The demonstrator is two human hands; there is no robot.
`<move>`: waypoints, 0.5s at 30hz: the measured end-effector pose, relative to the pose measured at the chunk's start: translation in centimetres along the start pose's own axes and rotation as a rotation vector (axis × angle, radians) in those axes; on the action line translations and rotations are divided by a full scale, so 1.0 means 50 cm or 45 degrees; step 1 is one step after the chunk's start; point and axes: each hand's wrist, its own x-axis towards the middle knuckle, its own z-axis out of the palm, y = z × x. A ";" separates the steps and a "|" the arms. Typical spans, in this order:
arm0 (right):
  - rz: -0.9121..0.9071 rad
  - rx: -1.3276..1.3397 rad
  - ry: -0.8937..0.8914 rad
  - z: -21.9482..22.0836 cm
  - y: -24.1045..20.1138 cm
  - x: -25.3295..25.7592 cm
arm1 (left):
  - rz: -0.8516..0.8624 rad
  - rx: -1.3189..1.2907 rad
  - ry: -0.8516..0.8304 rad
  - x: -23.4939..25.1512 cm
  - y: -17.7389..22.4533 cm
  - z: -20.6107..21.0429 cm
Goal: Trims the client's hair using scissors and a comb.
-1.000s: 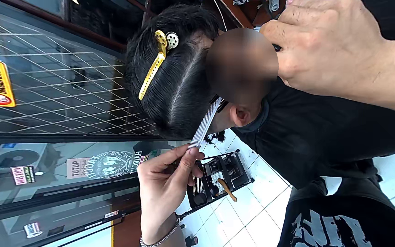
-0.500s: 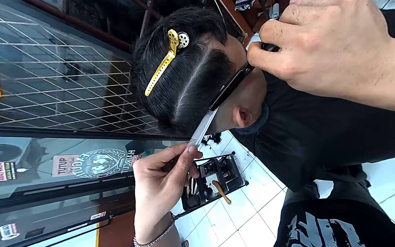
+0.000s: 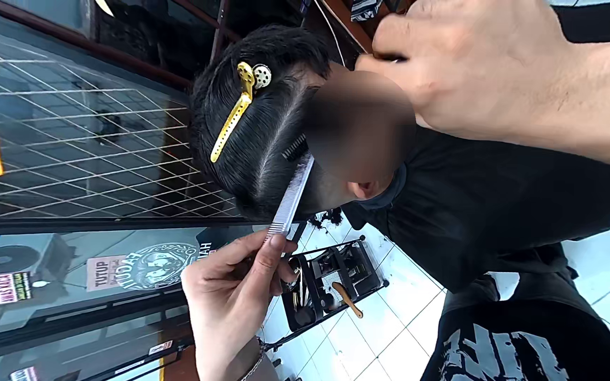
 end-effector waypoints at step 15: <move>1.208 1.466 -0.216 0.021 -0.411 -0.058 | 0.070 -0.494 0.141 -0.040 -0.017 0.093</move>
